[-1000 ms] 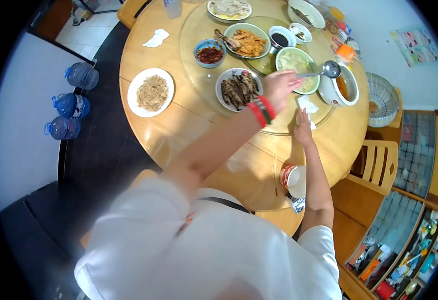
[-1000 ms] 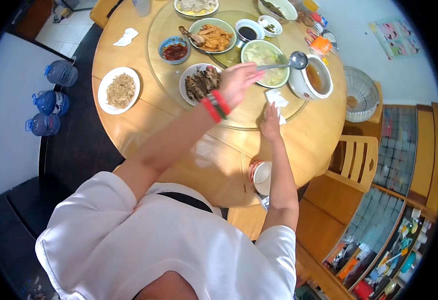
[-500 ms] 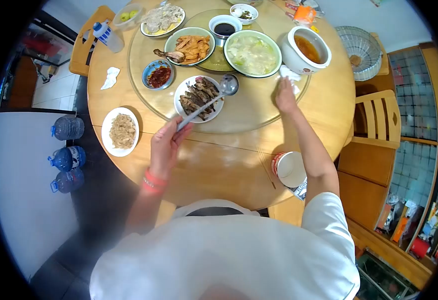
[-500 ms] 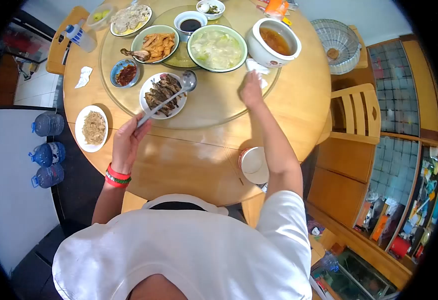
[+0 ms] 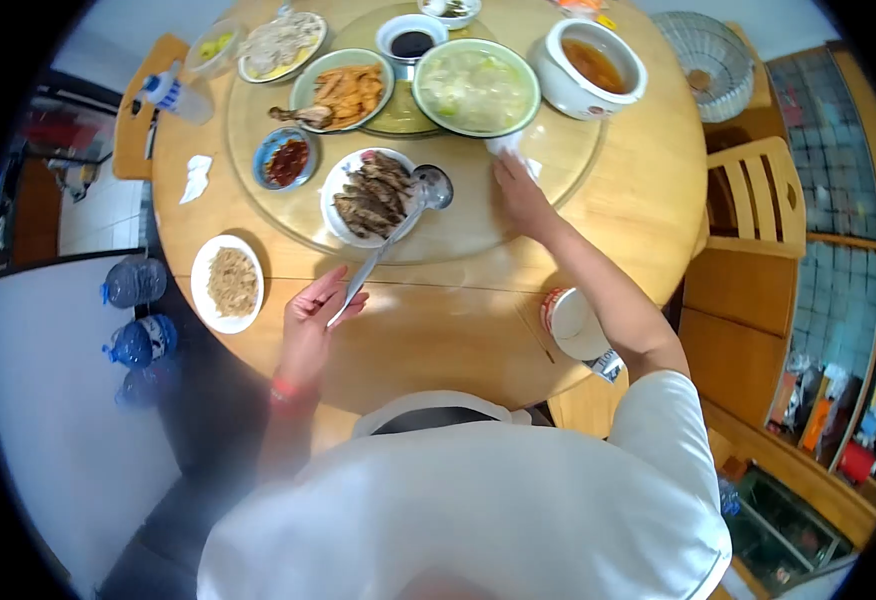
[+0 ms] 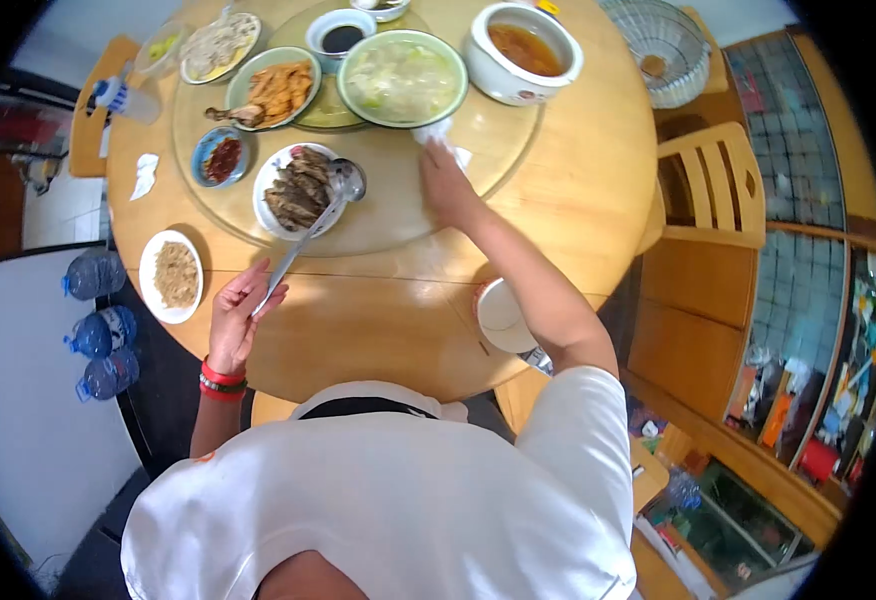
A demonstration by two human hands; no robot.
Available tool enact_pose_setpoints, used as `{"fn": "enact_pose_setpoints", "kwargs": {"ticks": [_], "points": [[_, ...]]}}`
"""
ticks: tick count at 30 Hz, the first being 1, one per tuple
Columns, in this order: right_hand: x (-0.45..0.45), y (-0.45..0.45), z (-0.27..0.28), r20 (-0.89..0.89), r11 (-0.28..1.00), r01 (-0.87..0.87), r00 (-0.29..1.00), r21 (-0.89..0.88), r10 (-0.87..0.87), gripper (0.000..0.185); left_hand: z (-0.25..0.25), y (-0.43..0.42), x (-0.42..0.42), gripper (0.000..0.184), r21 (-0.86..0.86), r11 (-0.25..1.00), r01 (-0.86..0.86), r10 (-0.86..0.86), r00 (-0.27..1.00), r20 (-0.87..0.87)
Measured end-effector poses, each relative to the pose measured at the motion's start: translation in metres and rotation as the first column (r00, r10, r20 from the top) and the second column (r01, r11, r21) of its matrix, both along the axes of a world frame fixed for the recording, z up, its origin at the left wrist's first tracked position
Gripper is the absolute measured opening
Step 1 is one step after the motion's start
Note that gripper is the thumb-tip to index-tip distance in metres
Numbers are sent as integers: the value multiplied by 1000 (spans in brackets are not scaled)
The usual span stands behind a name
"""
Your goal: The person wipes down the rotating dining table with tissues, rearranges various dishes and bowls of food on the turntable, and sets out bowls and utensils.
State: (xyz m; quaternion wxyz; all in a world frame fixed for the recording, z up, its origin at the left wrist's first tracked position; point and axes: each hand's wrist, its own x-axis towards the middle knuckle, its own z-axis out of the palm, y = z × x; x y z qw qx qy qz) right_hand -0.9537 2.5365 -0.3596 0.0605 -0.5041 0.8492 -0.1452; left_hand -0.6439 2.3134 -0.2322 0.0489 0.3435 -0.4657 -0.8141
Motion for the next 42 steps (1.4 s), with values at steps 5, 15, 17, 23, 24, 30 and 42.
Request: {"fn": "enact_pose_setpoints", "kwargs": {"ticks": [5,15,17,23,24,30,42], "points": [[-117,38,-8,30,967,254,967,11,-254,61,5,17,-4,39,-29,973,228,-228,974,8],[-82,51,32,23,941,183,980,285,-197,68,13,64,-32,35,-45,828,559,-558,829,37],[-79,46,24,-10,929,227,972,294,-234,66,19,75,-40,33,28,796,605,-605,796,-8],[-46,38,-3,-113,964,-149,978,219,177,60,22,126,-66,36,7,685,729,-729,684,8],[-55,47,9,-22,991,-79,996,109,82,58,21,135,-71,36,-4,692,722,-722,692,5],[-104,49,-23,-98,960,277,957,27,-273,57,32,160,-105,42,-280,528,801,-827,560,42],[-67,-31,4,519,824,387,844,-414,-135,49,-44,51,-228,26,255,966,-42,50,998,-26]]}}
